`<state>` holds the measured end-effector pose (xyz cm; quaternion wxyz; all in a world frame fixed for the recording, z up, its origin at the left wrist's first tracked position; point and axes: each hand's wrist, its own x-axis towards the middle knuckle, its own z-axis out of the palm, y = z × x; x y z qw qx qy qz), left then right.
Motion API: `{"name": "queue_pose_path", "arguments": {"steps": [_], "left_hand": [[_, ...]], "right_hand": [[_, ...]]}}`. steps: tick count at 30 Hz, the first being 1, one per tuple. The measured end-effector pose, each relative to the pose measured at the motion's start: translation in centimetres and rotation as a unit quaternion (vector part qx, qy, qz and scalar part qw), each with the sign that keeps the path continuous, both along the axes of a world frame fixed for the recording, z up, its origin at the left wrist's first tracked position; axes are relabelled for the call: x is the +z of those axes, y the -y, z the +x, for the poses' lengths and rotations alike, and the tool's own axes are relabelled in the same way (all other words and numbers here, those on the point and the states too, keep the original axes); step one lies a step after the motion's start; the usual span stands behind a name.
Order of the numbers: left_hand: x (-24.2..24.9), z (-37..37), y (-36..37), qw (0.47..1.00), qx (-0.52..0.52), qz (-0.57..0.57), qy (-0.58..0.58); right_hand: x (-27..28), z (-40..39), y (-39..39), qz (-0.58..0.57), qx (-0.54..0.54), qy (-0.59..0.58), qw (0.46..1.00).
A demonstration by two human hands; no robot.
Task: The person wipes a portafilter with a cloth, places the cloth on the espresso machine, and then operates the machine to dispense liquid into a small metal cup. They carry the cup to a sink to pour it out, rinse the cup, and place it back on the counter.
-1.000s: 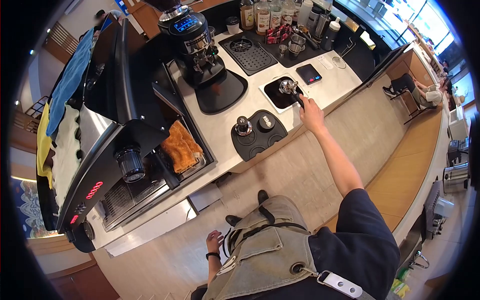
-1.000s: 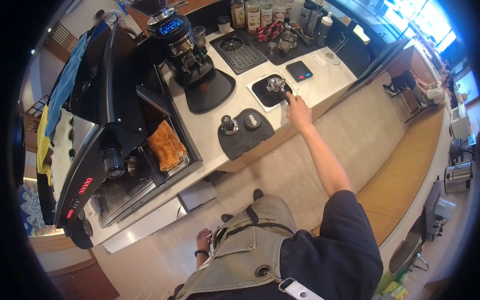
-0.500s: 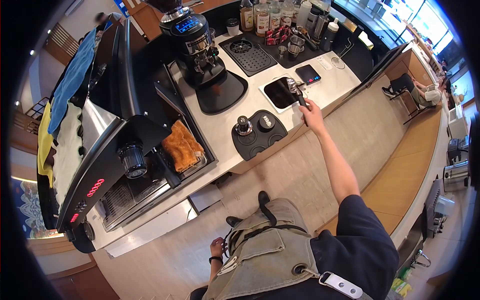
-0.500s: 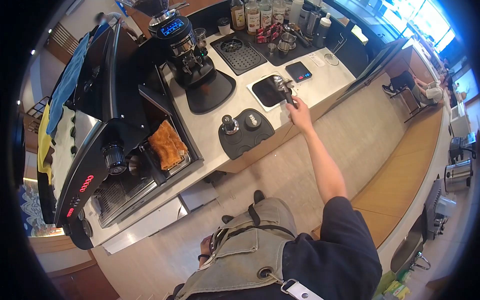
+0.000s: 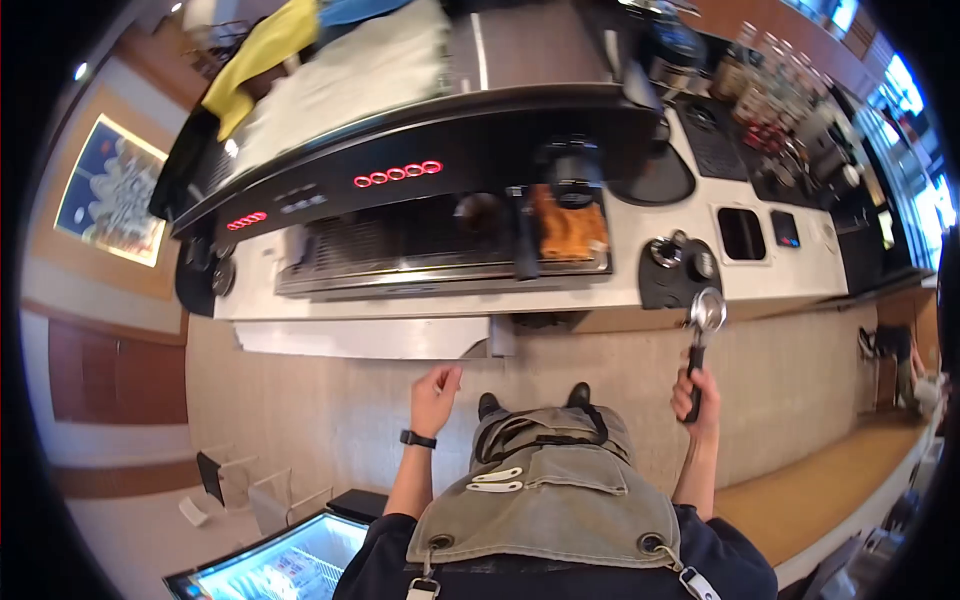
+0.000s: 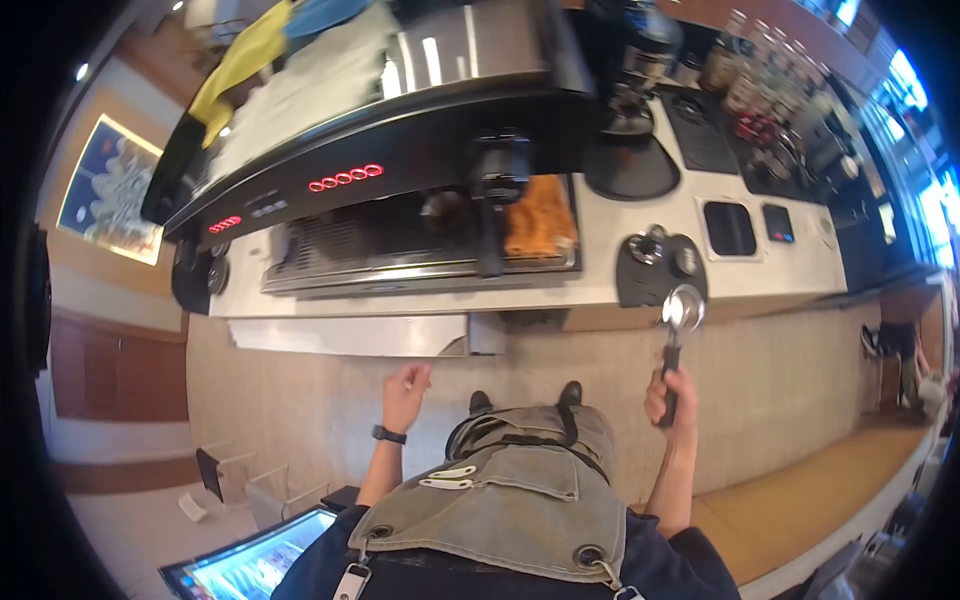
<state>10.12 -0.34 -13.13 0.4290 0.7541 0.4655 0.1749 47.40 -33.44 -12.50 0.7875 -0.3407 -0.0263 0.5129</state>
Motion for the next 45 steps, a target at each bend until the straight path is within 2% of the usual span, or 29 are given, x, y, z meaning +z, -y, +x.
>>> {"name": "queue_pose_path", "arguments": {"steps": [2,4,6,8,10,13,14,16,20,26,28,30,33,36,39,42,43,45], "left_hand": [[8.2,1.3,-3.7,0.978,-0.012,0.175,0.109],[15.8,2.7,-9.1,0.879,-0.088,0.432,0.183],[21.7,5.1,-13.3,0.772,-0.089,0.581,0.244],[26.3,7.5,-16.1,0.714,-0.103,0.647,0.249],[29.6,8.7,-18.2,0.724,-0.185,0.644,0.164],[31.6,8.6,-20.1,0.723,-0.219,0.653,0.055],[31.9,8.3,-21.0,0.734,-0.236,0.634,0.059],[32.1,7.8,-22.9,0.752,-0.277,0.595,0.067],[32.4,8.9,-23.3,0.735,-0.317,0.589,0.109],[30.8,8.7,-20.2,0.682,-0.353,0.533,0.355],[27.1,6.6,-18.8,0.706,-0.391,0.471,0.356],[20.9,5.6,-18.3,0.801,-0.353,0.362,0.32],[14.2,9.3,-17.1,0.931,-0.211,0.187,0.232],[9.5,14.7,-16.1,0.933,-0.097,0.307,0.163],[9.9,17.6,-14.4,0.967,-0.081,0.231,0.065],[8.2,19.3,-14.3,0.972,-0.059,0.222,0.053],[8.2,19.2,-14.2,0.967,-0.041,0.24,0.071],[8.3,17.9,-15.1,0.974,-0.01,0.203,0.103]], "right_hand": [[2.7,-3.6,-2.8,-0.021,0.093,0.025,0.995],[4.9,-7.7,-5.5,-0.054,0.178,0.025,0.982],[6.3,-11.4,-10.1,-0.03,0.214,0.0,0.976],[8.1,-14.7,-15.4,-0.015,0.228,-0.003,0.973],[9.8,-17.5,-20.7,-0.009,0.218,-0.002,0.976],[11.0,-20.8,-27.6,-0.013,0.172,0.001,0.985],[11.2,-21.6,-29.7,-0.013,0.152,0.006,0.988],[11.5,-22.8,-33.4,-0.025,0.12,0.014,0.992],[12.0,-23.8,-37.1,-0.039,0.071,0.01,0.997],[11.9,-24.3,-33.9,-0.031,0.054,0.03,0.998],[10.9,-24.6,-30.6,-0.048,0.047,0.034,0.997],[10.6,-25.2,-27.0,-0.072,0.024,0.049,0.996],[10.1,-25.4,-22.3,-0.096,-0.01,0.049,0.994],[10.1,-25.6,-19.0,-0.11,-0.033,0.053,0.992],[10.1,-24.9,-17.2,-0.111,-0.051,0.054,0.991],[10.2,-24.0,-16.2,-0.107,-0.046,0.055,0.992],[10.3,-23.5,-15.8,-0.106,-0.039,0.056,0.992],[10.3,-22.6,-15.9,-0.106,-0.021,0.061,0.992]]}}
